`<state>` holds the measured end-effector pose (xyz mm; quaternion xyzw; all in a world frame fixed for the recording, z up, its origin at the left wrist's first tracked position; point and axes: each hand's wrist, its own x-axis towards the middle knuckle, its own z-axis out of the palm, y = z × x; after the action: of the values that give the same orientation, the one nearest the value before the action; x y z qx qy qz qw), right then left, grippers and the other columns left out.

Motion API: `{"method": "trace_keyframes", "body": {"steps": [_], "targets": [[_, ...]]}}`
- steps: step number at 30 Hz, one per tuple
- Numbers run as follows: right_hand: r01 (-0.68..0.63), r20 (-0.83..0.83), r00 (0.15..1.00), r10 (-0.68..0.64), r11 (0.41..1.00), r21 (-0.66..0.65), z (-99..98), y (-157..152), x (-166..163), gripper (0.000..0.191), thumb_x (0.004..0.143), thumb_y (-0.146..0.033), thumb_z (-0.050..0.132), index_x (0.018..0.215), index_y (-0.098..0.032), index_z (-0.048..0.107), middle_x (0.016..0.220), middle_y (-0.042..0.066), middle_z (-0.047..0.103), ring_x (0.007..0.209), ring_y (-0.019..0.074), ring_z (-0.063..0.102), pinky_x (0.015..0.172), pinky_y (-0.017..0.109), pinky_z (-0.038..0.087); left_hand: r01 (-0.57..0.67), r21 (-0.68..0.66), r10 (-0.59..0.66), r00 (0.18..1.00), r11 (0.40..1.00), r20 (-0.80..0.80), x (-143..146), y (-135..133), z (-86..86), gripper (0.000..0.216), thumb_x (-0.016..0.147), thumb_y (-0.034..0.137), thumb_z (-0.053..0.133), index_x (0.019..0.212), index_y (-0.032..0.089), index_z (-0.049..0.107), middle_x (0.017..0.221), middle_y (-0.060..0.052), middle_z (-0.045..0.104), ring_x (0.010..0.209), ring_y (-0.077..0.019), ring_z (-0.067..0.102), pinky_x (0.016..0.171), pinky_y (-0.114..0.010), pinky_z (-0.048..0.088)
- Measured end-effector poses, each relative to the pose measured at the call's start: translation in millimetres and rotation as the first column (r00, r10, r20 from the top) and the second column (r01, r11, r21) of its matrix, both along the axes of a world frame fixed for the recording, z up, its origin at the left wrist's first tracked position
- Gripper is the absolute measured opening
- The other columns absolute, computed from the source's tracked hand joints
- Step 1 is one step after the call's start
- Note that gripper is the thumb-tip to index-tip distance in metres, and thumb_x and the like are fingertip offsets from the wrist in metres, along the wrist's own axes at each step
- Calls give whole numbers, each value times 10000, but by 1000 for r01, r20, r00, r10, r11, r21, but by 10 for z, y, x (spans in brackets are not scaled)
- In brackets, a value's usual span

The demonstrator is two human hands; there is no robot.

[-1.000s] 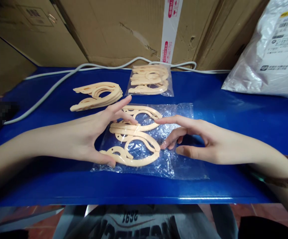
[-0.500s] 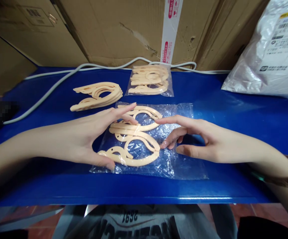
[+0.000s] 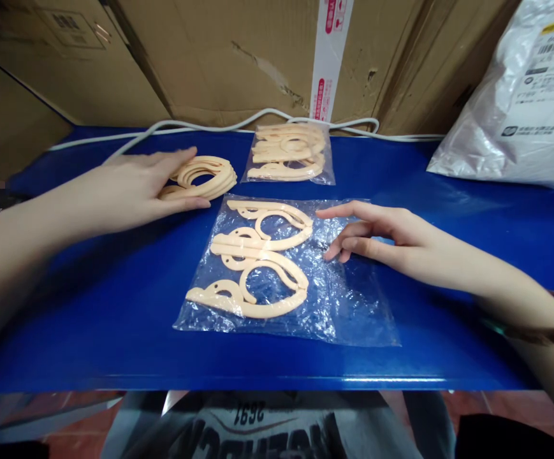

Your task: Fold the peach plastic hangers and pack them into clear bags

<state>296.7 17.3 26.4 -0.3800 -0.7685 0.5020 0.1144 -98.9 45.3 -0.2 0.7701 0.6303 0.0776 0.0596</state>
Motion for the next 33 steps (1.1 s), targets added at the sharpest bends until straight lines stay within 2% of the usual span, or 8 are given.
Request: {"method": "trace_keyframes", "body": {"steps": [3,5,9,13,18,23,28,33], "targets": [[-3,27,1000,2,999,38,-1,-5,5,515,1006,-436,589,1474,-236,508,1091,83,765,991,198,708,900,330,501,70,45,-66,995,997,-70,-35,1,-14,1105,770,854,613,1563,109,422,1461,-203,571,1269,-497,561,1053,-676,435],[-10,43,999,7,998,60,-5,-2,13,505,1011,-422,583,1473,-233,507,1089,84,761,982,194,703,895,331,499,116,66,-111,991,991,-81,-35,-22,4,991,873,804,531,1549,86,429,1458,-211,567,1266,-455,579,1044,-630,469],[-23,26,999,21,996,89,-20,17,25,491,1002,-428,593,1468,-289,527,1099,63,761,961,198,702,874,333,503,85,32,-86,996,996,4,-24,-41,52,1157,808,779,654,1600,23,280,1582,-244,436,1367,-461,496,1121,-596,426],[-13,34,999,9,994,112,-25,23,28,490,979,-442,626,1449,-321,553,1072,36,766,937,202,707,853,343,510,40,1,-40,992,999,120,7,-63,87,1266,707,756,777,1621,71,231,1553,-178,472,1375,-450,477,1169,-576,382],[4,84,996,-19,984,177,-23,21,34,530,971,-486,616,1464,-306,545,976,20,751,877,208,687,824,360,508,30,148,-48,991,989,122,102,-147,107,1188,763,731,743,1619,102,209,1574,-153,391,1400,-424,438,1191,-539,368],[74,132,982,-135,918,390,-4,12,14,461,976,-527,580,1356,-271,632,861,1,657,771,172,595,719,300,452,87,411,-166,973,907,159,264,-223,72,1224,700,735,796,1603,116,250,1417,-156,504,1324,-390,493,1118,-501,443],[170,43,975,-217,860,482,43,-37,-30,353,969,-490,614,1225,-260,691,1162,30,711,973,185,626,812,272,453,327,440,-355,935,836,-20,438,-396,52,974,868,694,657,1581,143,287,1430,-187,552,1267,-394,555,1052,-555,455],[208,-78,978,-194,864,458,90,-175,-130,310,953,-451,646,1217,-296,698,1067,13,732,939,182,655,850,288,504,497,514,-537,840,699,-82,607,-606,23,761,953,551,627,1543,161,346,1413,-170,620,1287,-323,582,1040,-472,474]]}}
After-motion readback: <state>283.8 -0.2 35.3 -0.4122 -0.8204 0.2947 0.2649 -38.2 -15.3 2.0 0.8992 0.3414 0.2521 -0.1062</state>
